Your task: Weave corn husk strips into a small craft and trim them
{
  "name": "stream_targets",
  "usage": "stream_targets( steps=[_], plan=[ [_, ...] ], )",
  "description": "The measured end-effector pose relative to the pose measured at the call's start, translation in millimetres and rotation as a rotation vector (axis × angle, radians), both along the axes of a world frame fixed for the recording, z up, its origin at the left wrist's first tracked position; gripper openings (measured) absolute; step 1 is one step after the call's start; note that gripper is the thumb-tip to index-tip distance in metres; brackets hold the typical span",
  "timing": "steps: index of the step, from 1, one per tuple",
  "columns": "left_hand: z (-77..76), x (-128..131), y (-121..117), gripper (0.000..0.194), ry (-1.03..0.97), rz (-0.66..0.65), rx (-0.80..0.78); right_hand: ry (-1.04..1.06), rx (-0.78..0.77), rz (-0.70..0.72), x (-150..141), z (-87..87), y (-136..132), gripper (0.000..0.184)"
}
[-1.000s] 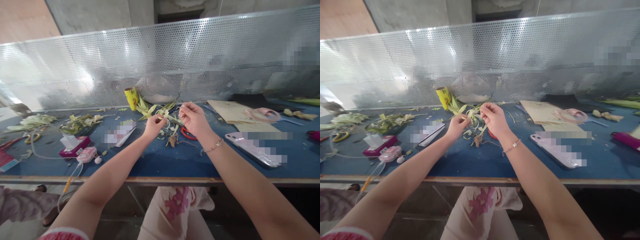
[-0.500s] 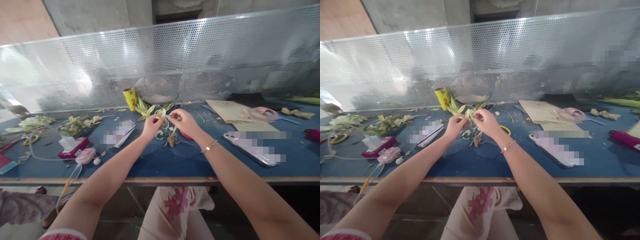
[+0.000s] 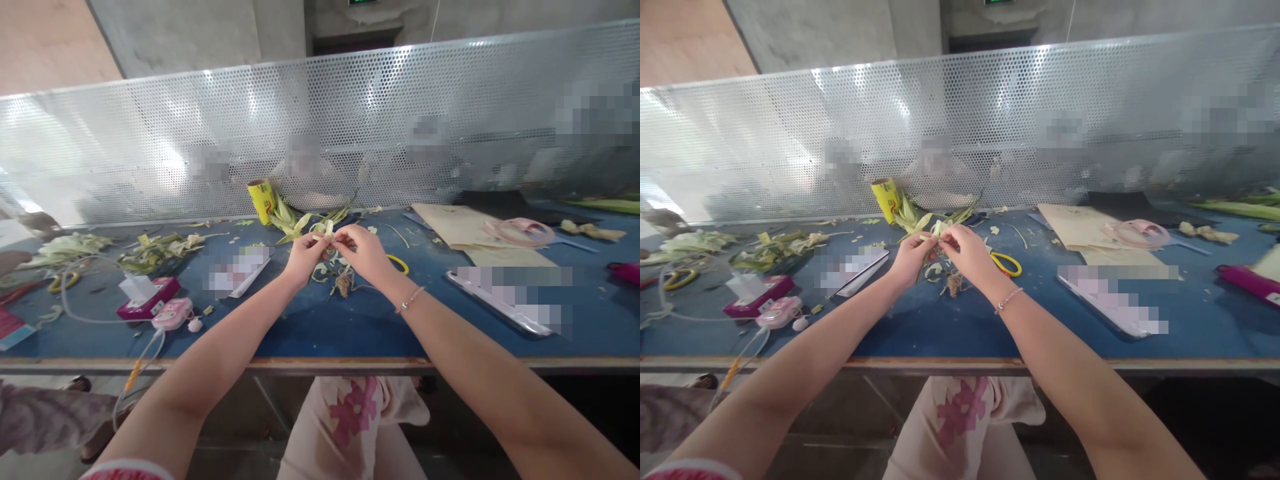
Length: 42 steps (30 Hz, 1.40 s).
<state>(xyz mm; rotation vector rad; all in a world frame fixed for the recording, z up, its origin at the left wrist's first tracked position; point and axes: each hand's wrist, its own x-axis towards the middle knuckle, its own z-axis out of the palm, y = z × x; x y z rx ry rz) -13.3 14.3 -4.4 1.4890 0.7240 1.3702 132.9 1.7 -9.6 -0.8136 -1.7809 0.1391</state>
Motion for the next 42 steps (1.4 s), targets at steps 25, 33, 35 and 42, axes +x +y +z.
stream_targets(
  steps=[25, 33, 35, 42],
  plan=[
    [6.4, -2.7, -2.7, 0.021, 0.145, 0.001, 0.088, 0.279, -0.419, 0.226, 9.9, 14.3, -5.3, 0.012],
    [2.7, -4.5, 1.1, 0.020, 0.186, -0.039, 0.117, 0.248, -0.452, 0.271, 11.1, 17.3, -9.0, 0.009],
    [1.5, -4.8, 2.1, 0.021, 0.183, -0.052, 0.115, 0.256, -0.466, 0.291, 11.1, 17.4, -9.2, 0.010],
    [1.7, -6.4, 2.1, 0.024, 0.218, -0.064, 0.144, 0.251, -0.475, 0.295, 12.8, 16.7, -8.0, 0.011]
  ],
)
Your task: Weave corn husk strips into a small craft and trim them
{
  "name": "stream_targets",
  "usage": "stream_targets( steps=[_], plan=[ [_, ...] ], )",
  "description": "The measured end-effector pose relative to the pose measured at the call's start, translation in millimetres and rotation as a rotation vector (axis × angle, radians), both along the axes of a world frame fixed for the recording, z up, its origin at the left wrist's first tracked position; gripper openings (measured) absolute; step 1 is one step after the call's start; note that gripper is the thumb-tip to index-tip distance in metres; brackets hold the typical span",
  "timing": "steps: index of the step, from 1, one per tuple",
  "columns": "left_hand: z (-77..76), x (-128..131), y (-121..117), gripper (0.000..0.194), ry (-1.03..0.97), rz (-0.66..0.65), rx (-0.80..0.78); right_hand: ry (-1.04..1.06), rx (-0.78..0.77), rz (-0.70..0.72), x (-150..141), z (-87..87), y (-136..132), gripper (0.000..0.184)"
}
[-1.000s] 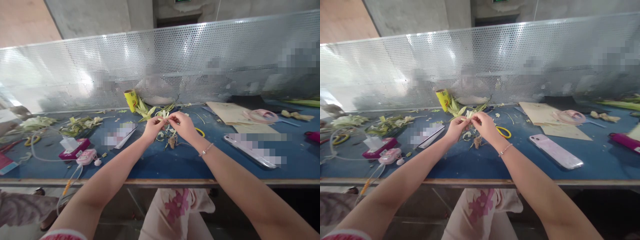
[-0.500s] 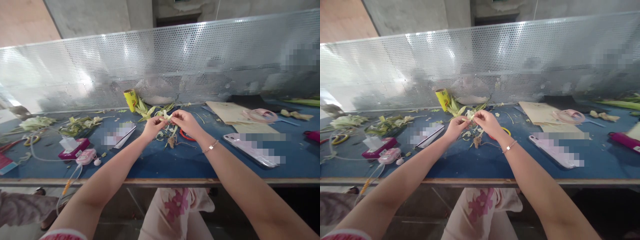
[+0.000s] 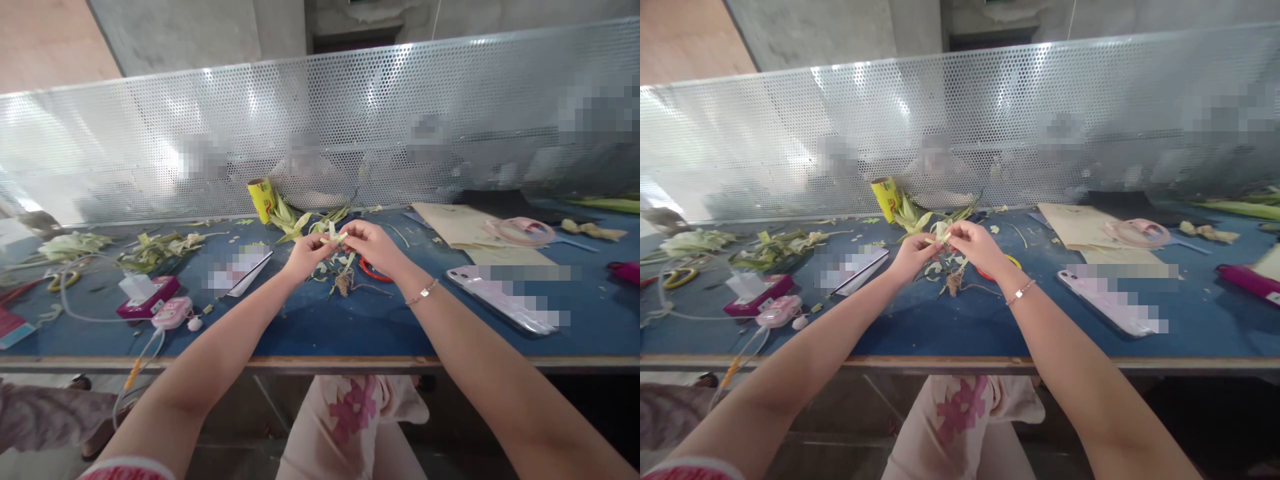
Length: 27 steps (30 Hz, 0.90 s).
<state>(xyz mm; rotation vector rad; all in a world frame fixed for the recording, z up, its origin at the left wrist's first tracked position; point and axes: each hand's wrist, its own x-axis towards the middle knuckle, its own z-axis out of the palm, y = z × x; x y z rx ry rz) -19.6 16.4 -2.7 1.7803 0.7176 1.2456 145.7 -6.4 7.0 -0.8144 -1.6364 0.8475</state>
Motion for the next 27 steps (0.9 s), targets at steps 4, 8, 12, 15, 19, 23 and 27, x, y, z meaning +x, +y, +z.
stream_targets(
  steps=[4, 8, 12, 15, 19, 23, 27],
  plan=[
    [-0.6, 0.2, 0.6, 0.025, 0.009, -0.007, 0.009, -0.069, 0.051, -0.026, 0.2, -0.9, 0.9, 0.011],
    [-1.9, 0.1, 1.9, 0.026, -0.002, -0.014, 0.006, -0.122, 0.103, -0.065, -1.3, -2.1, 1.9, 0.011],
    [-2.5, -0.6, 1.9, 0.026, -0.014, -0.007, -0.003, -0.153, 0.148, -0.101, -3.5, -3.2, 3.2, 0.009],
    [-1.1, -0.1, -0.6, 0.026, -0.033, -0.004, -0.020, -0.181, 0.198, -0.129, -4.8, -2.9, 2.5, 0.008],
    [2.6, 1.9, -5.2, 0.027, -0.069, -0.022, -0.036, -0.229, 0.317, -0.186, -5.0, -2.3, 0.7, 0.006],
    [3.3, 3.0, -5.9, 0.029, -0.091, -0.022, -0.030, -0.253, 0.407, -0.201, -3.4, -3.9, 2.5, 0.007],
    [1.4, 3.6, -4.2, 0.029, -0.113, -0.030, -0.041, -0.242, 0.403, -0.214, -2.7, -4.9, 4.6, 0.010]
  ],
)
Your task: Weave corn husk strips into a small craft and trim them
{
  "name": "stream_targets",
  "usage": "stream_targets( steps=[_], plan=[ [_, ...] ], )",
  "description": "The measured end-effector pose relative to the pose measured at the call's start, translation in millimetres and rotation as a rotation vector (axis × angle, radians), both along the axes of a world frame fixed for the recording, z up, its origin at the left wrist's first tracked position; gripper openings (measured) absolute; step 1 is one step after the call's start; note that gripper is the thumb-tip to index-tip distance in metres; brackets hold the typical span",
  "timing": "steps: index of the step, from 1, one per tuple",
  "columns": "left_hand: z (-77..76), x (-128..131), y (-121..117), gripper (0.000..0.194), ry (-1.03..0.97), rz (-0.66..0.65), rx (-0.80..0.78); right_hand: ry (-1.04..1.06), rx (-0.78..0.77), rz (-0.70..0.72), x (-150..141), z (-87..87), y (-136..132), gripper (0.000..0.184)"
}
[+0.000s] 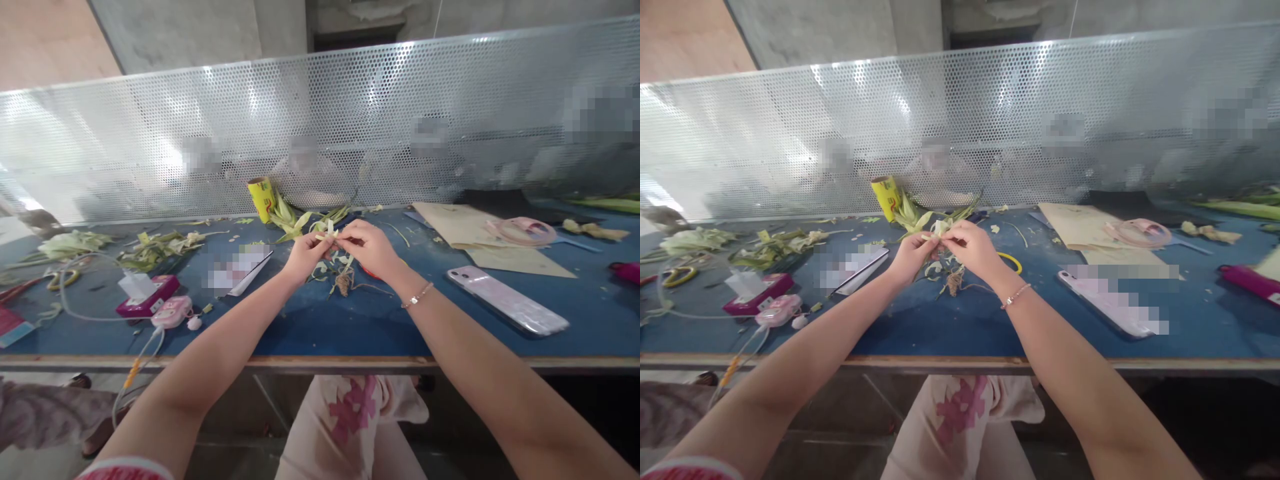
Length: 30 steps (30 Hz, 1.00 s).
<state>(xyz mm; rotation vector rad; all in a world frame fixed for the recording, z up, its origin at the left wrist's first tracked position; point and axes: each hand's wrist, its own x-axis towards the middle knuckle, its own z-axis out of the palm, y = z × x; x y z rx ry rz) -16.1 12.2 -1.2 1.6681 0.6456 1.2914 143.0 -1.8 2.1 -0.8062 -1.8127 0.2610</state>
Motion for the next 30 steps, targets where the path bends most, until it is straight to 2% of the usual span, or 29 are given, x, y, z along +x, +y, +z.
stream_targets(
  steps=[4, 11, 15, 18, 21, 24, 26, 28, 30],
  plan=[
    [-1.2, 0.5, 0.5, 0.028, -0.040, -0.017, -0.066, 0.039, -0.090, 0.012, -1.4, 1.6, -2.2, 0.014],
    [0.0, 1.5, -0.4, 0.023, -0.145, -0.020, -0.220, 0.294, -0.299, 0.180, -2.3, -1.7, 0.4, 0.027],
    [0.7, 2.0, -1.9, 0.021, -0.133, -0.046, -0.233, 0.324, -0.418, 0.225, -2.7, -3.1, 2.3, 0.026],
    [0.8, 1.7, -1.9, 0.020, -0.142, -0.079, -0.240, 0.279, -0.433, 0.247, -5.1, -1.3, -1.0, 0.026],
    [0.7, 1.2, 0.1, 0.022, -0.185, -0.086, -0.286, 0.254, -0.357, 0.229, -6.2, 0.5, -2.7, 0.024],
    [0.7, 0.8, 3.5, 0.025, -0.225, -0.056, -0.352, 0.221, -0.277, 0.092, 2.1, -0.2, 3.5, 0.021],
    [1.2, 0.5, 5.7, 0.027, -0.240, -0.017, -0.377, 0.109, -0.259, -0.130, 14.5, -2.1, 10.2, 0.018],
    [2.0, -0.2, 7.6, 0.027, -0.256, 0.028, -0.396, -0.183, -0.300, -0.395, 29.1, -4.8, 15.6, 0.016],
    [2.9, -1.2, 9.3, 0.024, -0.284, 0.057, -0.423, -0.497, -0.493, -0.521, 40.6, -7.7, 18.1, 0.018]
  ],
)
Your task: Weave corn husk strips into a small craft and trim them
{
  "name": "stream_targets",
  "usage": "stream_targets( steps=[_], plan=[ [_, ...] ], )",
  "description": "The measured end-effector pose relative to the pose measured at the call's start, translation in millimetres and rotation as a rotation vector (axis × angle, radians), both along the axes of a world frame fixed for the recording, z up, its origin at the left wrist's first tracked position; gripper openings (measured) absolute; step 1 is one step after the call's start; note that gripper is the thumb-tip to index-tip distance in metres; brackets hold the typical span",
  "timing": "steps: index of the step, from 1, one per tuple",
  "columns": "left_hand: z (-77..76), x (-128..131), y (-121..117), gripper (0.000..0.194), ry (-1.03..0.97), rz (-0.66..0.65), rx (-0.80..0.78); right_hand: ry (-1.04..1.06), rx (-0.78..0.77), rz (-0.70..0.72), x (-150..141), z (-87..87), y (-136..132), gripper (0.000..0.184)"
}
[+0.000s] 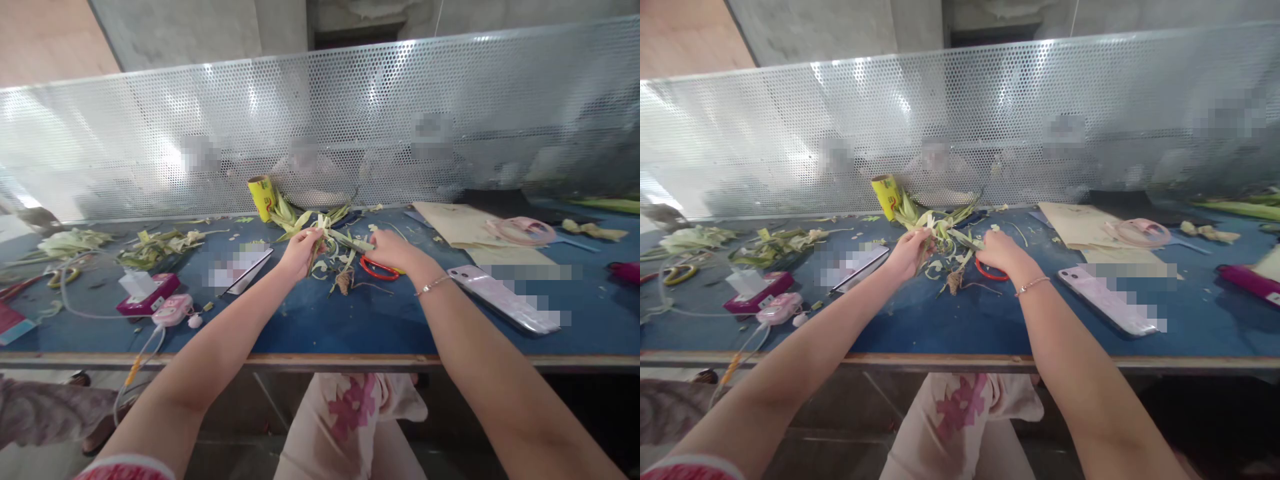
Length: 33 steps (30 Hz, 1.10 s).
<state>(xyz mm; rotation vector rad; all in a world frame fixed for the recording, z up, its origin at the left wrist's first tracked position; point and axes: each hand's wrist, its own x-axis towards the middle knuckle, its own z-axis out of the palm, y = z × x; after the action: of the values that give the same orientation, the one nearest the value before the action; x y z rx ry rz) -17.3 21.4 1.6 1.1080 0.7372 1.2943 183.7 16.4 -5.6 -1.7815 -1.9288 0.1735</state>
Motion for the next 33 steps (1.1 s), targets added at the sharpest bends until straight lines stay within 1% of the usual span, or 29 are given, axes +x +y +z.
stream_targets(
  steps=[2, 4, 7, 11, 12, 14, 15, 16, 17, 18, 19, 21, 23, 25, 29, 33],
  plan=[
    [0.6, -1.2, 1.6, 0.022, -0.032, 0.020, -0.035, -0.169, -0.211, -0.092, 5.4, -2.6, 0.4, 0.027],
    [0.7, -2.2, 3.3, 0.021, -0.055, 0.035, -0.057, -0.248, -0.306, -0.138, 5.5, -4.6, 0.5, 0.035],
    [0.3, -3.4, 5.6, 0.020, -0.053, 0.045, -0.046, -0.253, -0.330, -0.153, 3.8, -6.7, 2.7, 0.039],
    [-0.8, -5.0, 8.0, 0.020, -0.046, 0.046, -0.060, -0.177, -0.358, -0.171, 7.5, -9.2, 6.3, 0.044],
    [-1.4, -5.4, 8.6, 0.021, -0.045, 0.046, -0.065, -0.163, -0.335, -0.180, 8.2, -9.4, 6.6, 0.044],
    [-3.2, -6.2, 10.2, 0.024, -0.029, 0.043, -0.062, -0.111, -0.196, -0.147, 6.2, -8.7, 6.3, 0.038],
    [-4.4, -6.3, 11.0, 0.026, -0.014, 0.041, -0.059, -0.055, -0.091, -0.089, 3.1, -7.9, 5.7, 0.033],
    [-5.7, -6.2, 11.7, 0.027, 0.003, 0.038, -0.055, 0.024, 0.026, -0.001, -1.4, -7.0, 4.9, 0.027],
    [-7.0, -5.9, 12.3, 0.028, 0.018, 0.031, -0.050, 0.133, 0.127, 0.107, -7.3, -6.2, 3.9, 0.022],
    [-8.2, -5.3, 12.5, 0.028, 0.028, 0.025, -0.043, 0.248, 0.195, 0.221, -14.0, -5.7, 2.8, 0.021],
    [-9.2, -4.5, 12.3, 0.029, 0.034, 0.016, -0.036, 0.343, 0.253, 0.297, -21.0, -5.7, 1.7, 0.024],
    [-10.4, -2.4, 10.7, 0.029, 0.046, -0.006, -0.023, 0.435, 0.350, 0.353, -34.4, -7.4, -0.2, 0.032],
    [-10.5, -0.1, 7.6, 0.030, 0.052, -0.018, -0.027, 0.471, 0.409, 0.398, -44.3, -10.6, -1.1, 0.035],
    [-9.8, 2.0, 3.8, 0.028, 0.052, -0.022, -0.050, 0.495, 0.433, 0.412, -50.0, -13.9, -0.9, 0.031],
    [-8.2, 5.2, -2.1, 0.025, 0.063, -0.022, -0.082, 0.552, 0.413, 0.370, -52.9, -16.6, -0.1, 0.017],
    [-8.6, 6.3, -3.4, 0.025, 0.085, -0.028, -0.065, 0.544, 0.441, 0.353, -51.6, -14.8, -1.1, 0.013]
  ],
)
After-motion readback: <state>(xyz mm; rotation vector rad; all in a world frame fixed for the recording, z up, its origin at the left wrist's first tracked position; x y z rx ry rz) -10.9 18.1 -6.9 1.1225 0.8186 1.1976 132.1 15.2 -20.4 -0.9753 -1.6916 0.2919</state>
